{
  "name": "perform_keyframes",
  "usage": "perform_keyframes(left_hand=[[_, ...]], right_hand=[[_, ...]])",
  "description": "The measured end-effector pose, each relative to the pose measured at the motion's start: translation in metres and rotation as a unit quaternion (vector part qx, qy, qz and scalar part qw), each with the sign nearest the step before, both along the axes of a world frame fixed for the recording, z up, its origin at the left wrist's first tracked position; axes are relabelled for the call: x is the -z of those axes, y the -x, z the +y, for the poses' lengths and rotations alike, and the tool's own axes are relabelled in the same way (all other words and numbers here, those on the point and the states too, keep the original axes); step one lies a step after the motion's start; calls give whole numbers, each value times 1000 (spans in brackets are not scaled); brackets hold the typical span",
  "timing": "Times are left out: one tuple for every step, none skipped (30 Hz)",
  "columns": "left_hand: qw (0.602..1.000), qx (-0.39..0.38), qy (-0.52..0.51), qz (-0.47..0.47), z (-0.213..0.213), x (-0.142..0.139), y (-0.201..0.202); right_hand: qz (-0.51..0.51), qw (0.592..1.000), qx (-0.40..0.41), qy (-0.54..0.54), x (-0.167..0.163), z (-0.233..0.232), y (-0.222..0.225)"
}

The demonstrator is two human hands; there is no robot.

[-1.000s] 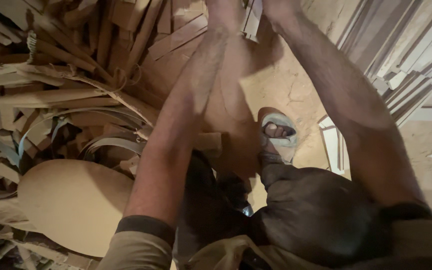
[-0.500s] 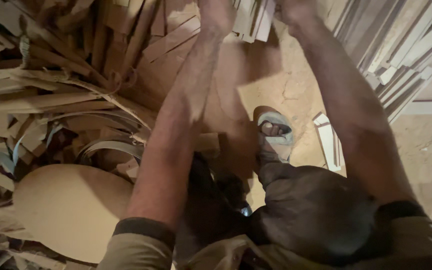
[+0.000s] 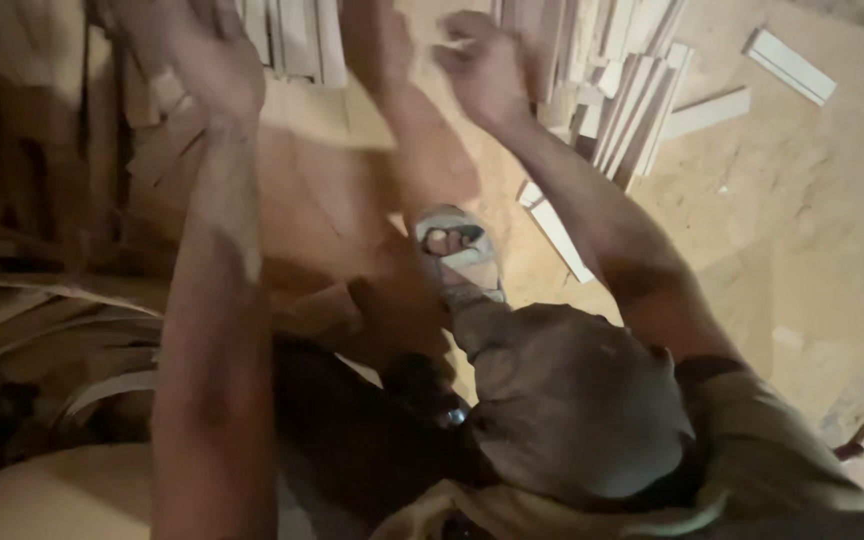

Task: The person sits on the floor of a woodworking shop and sorts through a scattered pile of small wooden strips. They pick up strips one at a time, align them into a neat stack, and place finished stacks aside with other stacked strips.

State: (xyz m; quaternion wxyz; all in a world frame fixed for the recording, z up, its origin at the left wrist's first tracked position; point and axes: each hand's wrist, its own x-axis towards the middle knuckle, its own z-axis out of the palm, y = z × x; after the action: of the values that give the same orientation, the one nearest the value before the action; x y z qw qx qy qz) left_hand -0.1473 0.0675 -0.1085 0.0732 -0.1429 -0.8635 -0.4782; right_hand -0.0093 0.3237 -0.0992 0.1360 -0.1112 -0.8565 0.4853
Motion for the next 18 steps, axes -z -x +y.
perform_keyframes(left_hand=[[999,4,-37,-3,-5,-7,-14],[998,13,-68,-15,-6,-13,-29],[994,13,-100,-36,-4,-20,-45],[996,28,-74,-34,0,-26,-58],[997,43,-48,-31,5,-32,-71],[993,63,-77,-64,15,-36,-84],[986,80,-106,-97,28,-40,-101],[975,92,-121,-165,36,-45,-119],[958,105,-136,-231,42,-52,-138],[966,143,-99,-192,45,-59,-154],[969,182,-60,-154,47,-68,-169],[965,205,-69,-146,46,-76,-181],[960,228,-78,-140,45,-85,-195],[941,219,-115,-231,39,-96,-212],[913,207,-152,-318,34,-106,-224],[937,202,-128,-256,30,-114,-232],[956,196,-103,-194,25,-121,-238],[970,190,-78,-130,22,-125,-239]], right_hand=[[31,989,12,-141,0,22,-22],[64,958,24,-278,-1,44,-42],[9,966,106,-237,-2,63,-60],[-48,963,186,-191,-2,80,-78],[-61,964,169,-197,0,94,-90],[-73,965,150,-203,4,106,-99],[-85,966,128,-210,10,115,-104],[-127,964,126,-199,17,120,-108],[-166,960,125,-188,25,122,-109],[-204,955,123,-177,31,122,-110],[-173,956,120,-206,32,120,-109],[-143,954,119,-234,36,119,-112],[-116,951,117,-262,38,120,-117],[-85,942,123,-300,32,120,-123],[-50,931,125,-338,20,119,-131],[-14,918,127,-374,5,118,-138],[-1,926,88,-368,-13,115,-147],[13,931,48,-361,-33,113,-154]])
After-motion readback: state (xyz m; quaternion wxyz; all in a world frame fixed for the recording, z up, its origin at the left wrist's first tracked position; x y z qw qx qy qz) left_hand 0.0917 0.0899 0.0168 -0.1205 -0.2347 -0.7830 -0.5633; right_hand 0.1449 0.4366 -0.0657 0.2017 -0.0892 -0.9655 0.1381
